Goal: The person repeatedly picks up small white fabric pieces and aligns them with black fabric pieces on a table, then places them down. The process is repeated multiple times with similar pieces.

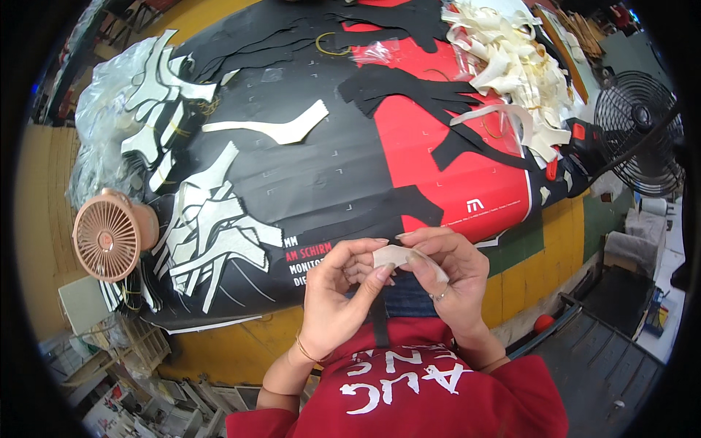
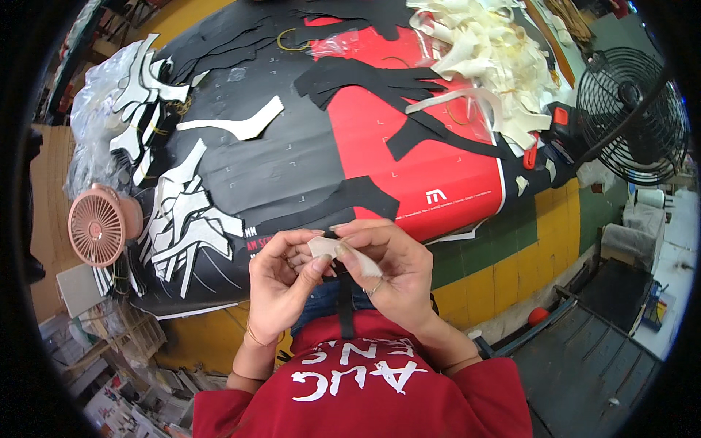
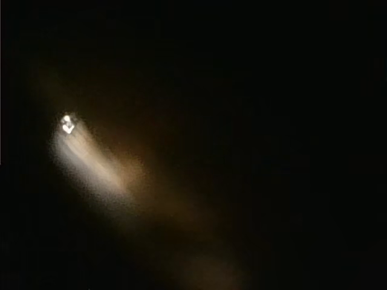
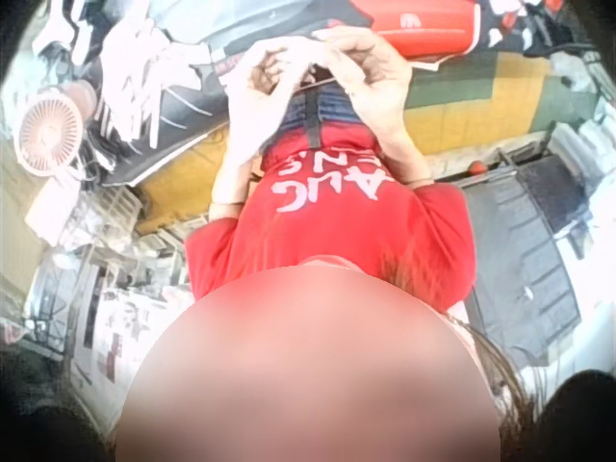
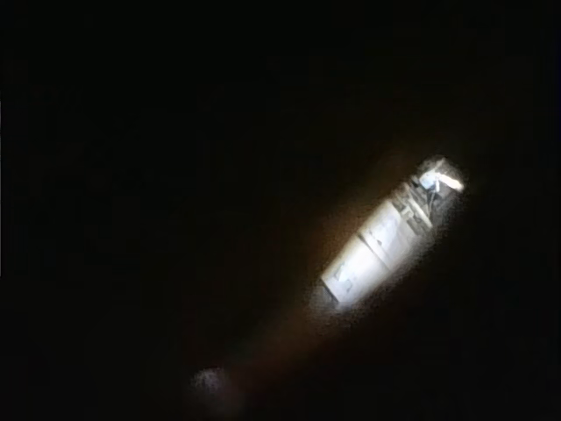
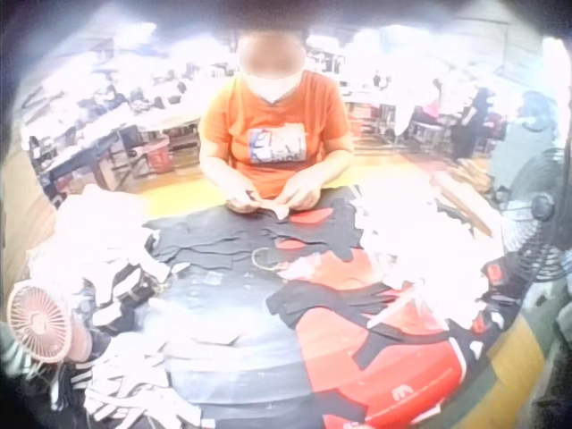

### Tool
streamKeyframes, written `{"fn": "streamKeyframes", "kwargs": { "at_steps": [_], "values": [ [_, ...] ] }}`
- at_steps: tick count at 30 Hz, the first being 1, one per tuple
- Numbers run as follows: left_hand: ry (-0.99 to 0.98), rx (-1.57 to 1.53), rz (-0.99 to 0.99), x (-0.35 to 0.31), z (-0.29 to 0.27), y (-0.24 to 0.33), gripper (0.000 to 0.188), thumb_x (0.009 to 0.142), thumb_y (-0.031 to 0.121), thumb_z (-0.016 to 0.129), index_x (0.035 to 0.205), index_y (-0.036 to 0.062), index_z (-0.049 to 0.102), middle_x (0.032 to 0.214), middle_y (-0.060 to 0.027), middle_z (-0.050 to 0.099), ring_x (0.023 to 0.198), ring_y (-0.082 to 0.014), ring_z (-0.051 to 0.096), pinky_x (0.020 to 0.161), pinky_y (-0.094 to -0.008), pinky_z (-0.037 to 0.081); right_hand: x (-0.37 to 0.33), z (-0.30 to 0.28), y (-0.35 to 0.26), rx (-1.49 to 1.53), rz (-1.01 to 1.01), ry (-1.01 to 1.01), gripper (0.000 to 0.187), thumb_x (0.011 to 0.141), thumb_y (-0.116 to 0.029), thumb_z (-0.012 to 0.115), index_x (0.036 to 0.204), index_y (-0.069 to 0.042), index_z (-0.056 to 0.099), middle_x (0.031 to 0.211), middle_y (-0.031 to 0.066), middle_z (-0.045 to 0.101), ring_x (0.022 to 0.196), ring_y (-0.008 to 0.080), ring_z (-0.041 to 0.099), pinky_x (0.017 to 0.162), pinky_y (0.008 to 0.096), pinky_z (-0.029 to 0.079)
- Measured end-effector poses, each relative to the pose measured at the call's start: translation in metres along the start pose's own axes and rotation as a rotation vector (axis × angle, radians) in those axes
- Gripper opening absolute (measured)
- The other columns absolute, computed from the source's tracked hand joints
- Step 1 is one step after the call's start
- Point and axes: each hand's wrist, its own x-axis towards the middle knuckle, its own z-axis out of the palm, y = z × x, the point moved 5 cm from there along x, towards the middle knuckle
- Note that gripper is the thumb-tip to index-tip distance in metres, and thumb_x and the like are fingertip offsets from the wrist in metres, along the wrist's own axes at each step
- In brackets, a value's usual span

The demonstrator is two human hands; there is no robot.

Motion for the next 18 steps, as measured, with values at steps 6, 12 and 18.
{"fn": "streamKeyframes", "kwargs": {
  "at_steps": [6, 12, 18],
  "values": [
    [0.06, 0.445, 0.168, 0.034, 0.0, 0.004, 0.024, 0.091, -0.001, 0.069, 0.114, -0.0036, 0.061, 0.083, -0.008, 0.069, 0.071, -0.0093, 0.066, 0.061, -0.0226, 0.051, 0.016, -0.023, -0.005, -0.603, -0.248, 0.207, 0.028, 0.089, -0.002, 0.072, 0.114, 0.0, 0.06, 0.085, 0.0059, 0.067, 0.072, 0.0109, 0.064, 0.064, 0.0259, 0.049],
    [0.073, 0.814, 0.368, 0.061, 0.011, 0.009, 0.009, 0.086, -0.001, 0.072, 0.096, -0.0009, 0.071, 0.079, -0.0103, 0.067, 0.063, -0.0178, 0.06, 0.063, -0.0289, 0.048, 0.041, -0.027, 0.007, -0.87, -0.204, 0.146, 0.011, 0.088, -0.003, 0.072, 0.096, 0.0, 0.064, 0.077, 0.007, 0.064, 0.066, 0.0139, 0.057, 0.062, 0.0282, 0.046],
    [0.115, 0.837, 0.326, 0.065, 0.011, 0.005, 0.009, 0.086, -0.001, 0.072, 0.095, -0.0007, 0.071, 0.078, -0.0112, 0.066, 0.064, -0.0202, 0.06, 0.064, -0.0306, 0.048, 0.041, -0.029, 0.011, -0.847, -0.143, 0.172, 0.01, 0.087, -0.004, 0.073, 0.092, -0.001, 0.065, 0.079, 0.0069, 0.064, 0.065, 0.0158, 0.057, 0.06, 0.0297, 0.046]
  ]
}}
